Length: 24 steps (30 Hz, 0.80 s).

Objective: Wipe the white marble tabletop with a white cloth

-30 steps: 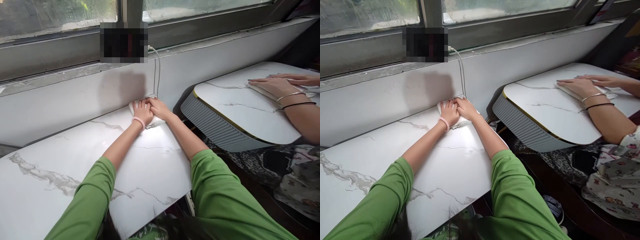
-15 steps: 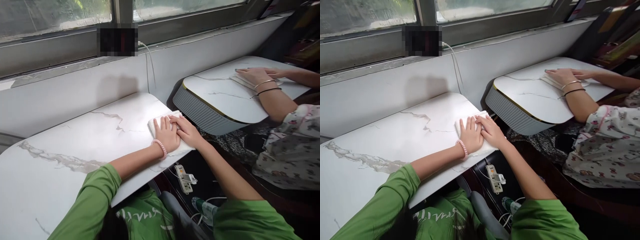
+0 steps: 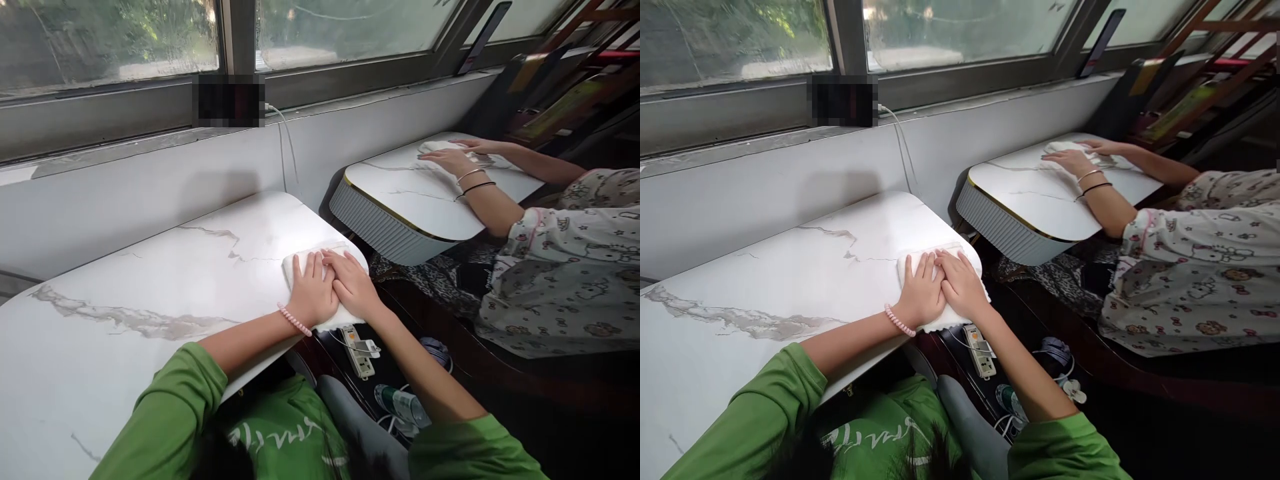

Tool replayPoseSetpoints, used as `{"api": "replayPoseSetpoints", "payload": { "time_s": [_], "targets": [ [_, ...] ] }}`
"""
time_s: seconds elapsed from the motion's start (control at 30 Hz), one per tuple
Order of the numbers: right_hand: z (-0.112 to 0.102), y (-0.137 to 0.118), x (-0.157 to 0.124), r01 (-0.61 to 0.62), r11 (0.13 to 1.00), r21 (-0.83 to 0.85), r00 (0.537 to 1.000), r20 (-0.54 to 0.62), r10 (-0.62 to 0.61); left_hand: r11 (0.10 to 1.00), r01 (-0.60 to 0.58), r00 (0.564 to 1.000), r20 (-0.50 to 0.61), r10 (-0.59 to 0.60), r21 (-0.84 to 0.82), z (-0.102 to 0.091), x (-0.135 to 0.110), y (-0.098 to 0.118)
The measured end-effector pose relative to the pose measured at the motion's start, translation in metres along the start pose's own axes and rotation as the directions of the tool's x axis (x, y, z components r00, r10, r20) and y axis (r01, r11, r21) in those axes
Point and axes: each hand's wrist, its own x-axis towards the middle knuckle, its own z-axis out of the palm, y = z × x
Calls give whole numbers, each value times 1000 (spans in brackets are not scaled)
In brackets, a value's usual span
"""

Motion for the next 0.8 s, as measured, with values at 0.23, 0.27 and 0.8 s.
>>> {"api": "replayPoseSetpoints", "payload": {
  "time_s": [0.23, 0.27, 0.8],
  "targets": [
    [3, -5, 11, -11, 1000, -11, 1000, 14, 12, 1000, -17, 1000, -16, 17, -4, 0, 4, -12],
    [4, -4, 14, -14, 1000, -12, 1000, 16, 14, 1000, -21, 1000, -17, 21, -6, 1, 6, -14],
    [71, 3, 183, 83, 996, 35, 996, 12, -84, 976, 219, 974, -58, -219, -17, -4, 76, -151]
  ]
}}
